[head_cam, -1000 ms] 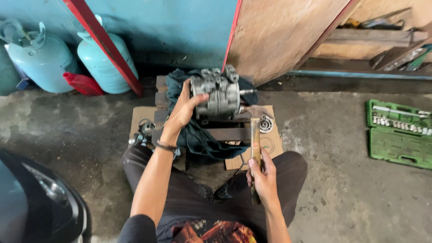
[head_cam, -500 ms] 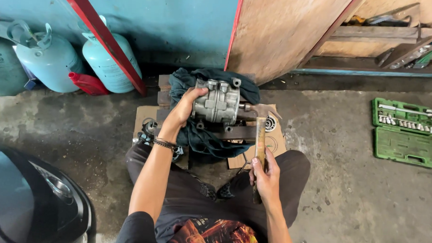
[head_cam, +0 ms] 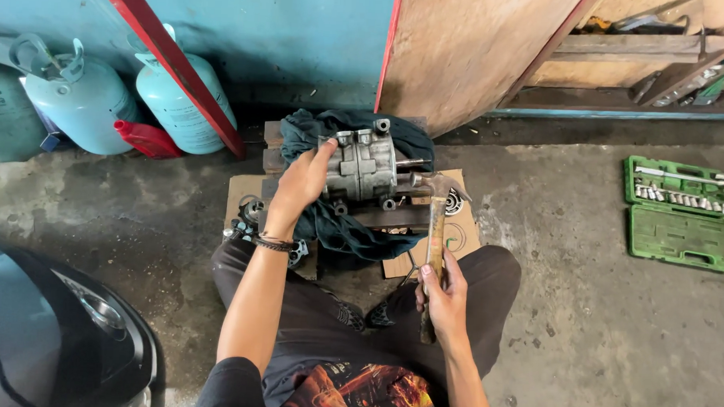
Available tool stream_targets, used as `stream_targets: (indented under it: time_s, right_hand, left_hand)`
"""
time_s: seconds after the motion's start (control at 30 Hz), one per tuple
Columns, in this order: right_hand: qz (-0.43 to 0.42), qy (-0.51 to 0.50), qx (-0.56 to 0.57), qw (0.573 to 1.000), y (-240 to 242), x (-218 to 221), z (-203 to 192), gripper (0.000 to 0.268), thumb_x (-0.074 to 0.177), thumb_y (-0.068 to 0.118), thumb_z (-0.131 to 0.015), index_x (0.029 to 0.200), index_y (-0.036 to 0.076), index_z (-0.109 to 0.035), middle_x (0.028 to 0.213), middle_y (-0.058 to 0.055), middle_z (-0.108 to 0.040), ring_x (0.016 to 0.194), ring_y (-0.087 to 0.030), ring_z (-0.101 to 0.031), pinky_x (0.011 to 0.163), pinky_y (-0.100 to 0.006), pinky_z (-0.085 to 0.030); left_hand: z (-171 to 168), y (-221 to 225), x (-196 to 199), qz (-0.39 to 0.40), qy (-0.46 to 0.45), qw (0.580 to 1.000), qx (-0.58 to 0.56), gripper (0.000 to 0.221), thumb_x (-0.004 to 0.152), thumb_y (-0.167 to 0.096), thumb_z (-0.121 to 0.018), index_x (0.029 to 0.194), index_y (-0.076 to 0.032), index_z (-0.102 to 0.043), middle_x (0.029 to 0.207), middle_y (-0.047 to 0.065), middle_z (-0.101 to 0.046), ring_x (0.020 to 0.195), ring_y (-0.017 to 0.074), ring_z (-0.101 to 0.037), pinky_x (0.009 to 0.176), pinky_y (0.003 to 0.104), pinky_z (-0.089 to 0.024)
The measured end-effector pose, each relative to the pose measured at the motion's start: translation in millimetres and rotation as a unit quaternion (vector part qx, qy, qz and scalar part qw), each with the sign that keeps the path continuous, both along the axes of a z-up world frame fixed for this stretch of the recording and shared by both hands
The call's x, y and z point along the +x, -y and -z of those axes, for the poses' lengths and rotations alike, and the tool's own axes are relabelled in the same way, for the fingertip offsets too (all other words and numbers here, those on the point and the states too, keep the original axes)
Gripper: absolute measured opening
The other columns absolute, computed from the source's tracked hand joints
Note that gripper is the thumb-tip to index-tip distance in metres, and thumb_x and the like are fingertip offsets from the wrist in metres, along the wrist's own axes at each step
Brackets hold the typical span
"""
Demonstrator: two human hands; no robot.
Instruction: Repairing an automotive compressor by tapping it with a hammer to disassemble components
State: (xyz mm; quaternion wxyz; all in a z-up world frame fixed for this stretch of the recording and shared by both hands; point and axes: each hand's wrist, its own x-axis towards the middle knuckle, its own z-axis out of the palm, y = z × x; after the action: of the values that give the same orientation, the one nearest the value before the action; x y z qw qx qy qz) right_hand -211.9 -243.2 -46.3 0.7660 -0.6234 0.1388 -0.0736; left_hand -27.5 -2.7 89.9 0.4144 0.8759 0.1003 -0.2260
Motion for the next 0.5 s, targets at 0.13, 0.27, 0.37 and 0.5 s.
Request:
stream_targets:
  time_s: [0.13, 0.27, 0.37, 0.5]
  right_hand:
    - [-0.001, 0.014, 0.003, 1.000, 2, 0, 0, 0.056, 0.097, 0.009, -0.059, 0.148, -0.005, -0.041, 0.072, -0.017, -0.053, 0.038, -0.023, -0.054, 0.026, -0.036, -0.045]
    - [0.002, 0.029, -0.012, 1.000, -2, 1, -5, 0.053, 0.098, 0.009, -0.058, 0.147, -0.006, -0.042, 0.071, -0.017, -0.055, 0.038, -0.021, -0.054, 0.026, -0.034, -0.045]
    - [0.009, 0.040, -0.022, 0.999, -5, 8, -15, 0.053, 0.099, 0.009, -0.056, 0.147, -0.007, -0.042, 0.072, -0.017, -0.055, 0.039, -0.020, -0.054, 0.027, -0.033, -0.044]
    - [0.003, 0.051, -0.064, 0.997, -5, 19, -16, 0.050, 0.100, 0.008, -0.055, 0.147, -0.005, -0.045, 0.072, -0.014, -0.055, 0.040, -0.018, -0.054, 0.027, -0.032, -0.044]
  left_hand:
    - [6, -2, 6, -0.007, 0.017, 1.000, 0.004, 0.094, 0.091, -0.081, -0.028, 0.144, -0.009, -0.058, 0.138, 0.026, -0.060, 0.136, 0.0459, -0.049, 0.115, 0.056, -0.033]
    - [4, -1, 14, -0.024, 0.017, 0.998, -0.064, 0.096, 0.096, -0.078, -0.029, 0.150, -0.001, -0.048, 0.147, 0.028, -0.052, 0.141, 0.0469, -0.043, 0.117, 0.058, -0.029]
    - [7, 6, 21, -0.032, 0.020, 0.991, -0.129, 0.093, 0.098, -0.073, -0.034, 0.154, 0.002, -0.039, 0.155, 0.029, -0.041, 0.146, 0.0471, -0.033, 0.120, 0.060, -0.024]
    - [2, 12, 23, -0.049, 0.040, 0.976, -0.209, 0.086, 0.104, -0.060, -0.039, 0.157, 0.006, -0.027, 0.161, 0.032, -0.027, 0.151, 0.0501, -0.019, 0.123, 0.064, -0.016]
